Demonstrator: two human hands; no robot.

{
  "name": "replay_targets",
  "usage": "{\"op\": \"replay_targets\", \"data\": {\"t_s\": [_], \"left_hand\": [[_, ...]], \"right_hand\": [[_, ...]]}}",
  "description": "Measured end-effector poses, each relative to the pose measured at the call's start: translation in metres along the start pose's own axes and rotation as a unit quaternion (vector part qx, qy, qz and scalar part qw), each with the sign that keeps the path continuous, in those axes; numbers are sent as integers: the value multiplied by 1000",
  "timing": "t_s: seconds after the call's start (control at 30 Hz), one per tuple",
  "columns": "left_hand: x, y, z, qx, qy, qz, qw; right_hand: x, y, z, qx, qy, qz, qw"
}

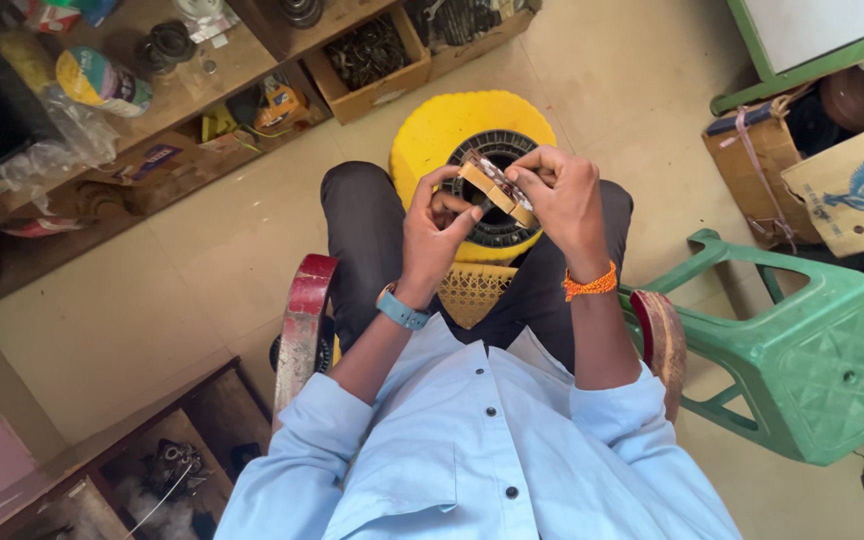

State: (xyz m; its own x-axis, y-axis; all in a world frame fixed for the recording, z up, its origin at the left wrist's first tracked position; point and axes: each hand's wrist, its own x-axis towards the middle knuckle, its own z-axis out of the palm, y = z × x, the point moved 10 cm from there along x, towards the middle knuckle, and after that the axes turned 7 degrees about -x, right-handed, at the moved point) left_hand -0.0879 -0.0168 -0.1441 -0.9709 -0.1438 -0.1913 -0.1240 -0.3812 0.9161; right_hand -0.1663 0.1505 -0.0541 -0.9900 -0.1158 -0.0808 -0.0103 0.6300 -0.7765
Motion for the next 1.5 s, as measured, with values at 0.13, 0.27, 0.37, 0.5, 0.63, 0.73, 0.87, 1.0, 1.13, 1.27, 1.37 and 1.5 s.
{"op": "replay_targets", "data": {"t_s": [0.13, 0.27, 0.37, 0.5, 0.63, 0.73, 0.87, 1.0, 1.13, 1.27, 1.37, 1.5], "left_hand": [[2, -9, 6, -4, 8, 2, 1000], [8, -12, 15, 49, 24, 8, 998], [9, -11, 16, 111, 57, 13, 992], [4, -6, 14, 124, 80, 33, 988], [-10, 23, 10, 156, 87, 95, 979], [-29, 86, 31, 302, 30, 312, 900], [-24, 116, 75, 459, -161, 399, 777], [19, 103, 97, 502, -309, 301, 749], [43, 85, 95, 469, -368, 218, 773], [57, 70, 87, 399, -363, 164, 826], [63, 62, 85, 375, -376, 133, 837], [73, 53, 88, 395, -388, 87, 828]], "right_hand": [[2, 36, 8, 20, 5, 22, 1000], [4, 66, 9, 11, 24, 44, 999], [0, 82, -2, -21, 53, 60, 997], [-10, 99, -11, 16, 61, 94, 994], [-18, 107, -30, 10, 96, 105, 990], [-20, 109, -39, 8, 105, 95, 990], [-22, 104, -44, 56, 115, 70, 989], [-30, 93, -54, 86, 98, 89, 987], [-54, 68, -64, 93, 52, 103, 989], [-72, 22, -48, 119, 7, 52, 991], [-77, -6, -30, 76, -6, 19, 997], [-90, -37, -8, -33, 7, -95, 995]]}}
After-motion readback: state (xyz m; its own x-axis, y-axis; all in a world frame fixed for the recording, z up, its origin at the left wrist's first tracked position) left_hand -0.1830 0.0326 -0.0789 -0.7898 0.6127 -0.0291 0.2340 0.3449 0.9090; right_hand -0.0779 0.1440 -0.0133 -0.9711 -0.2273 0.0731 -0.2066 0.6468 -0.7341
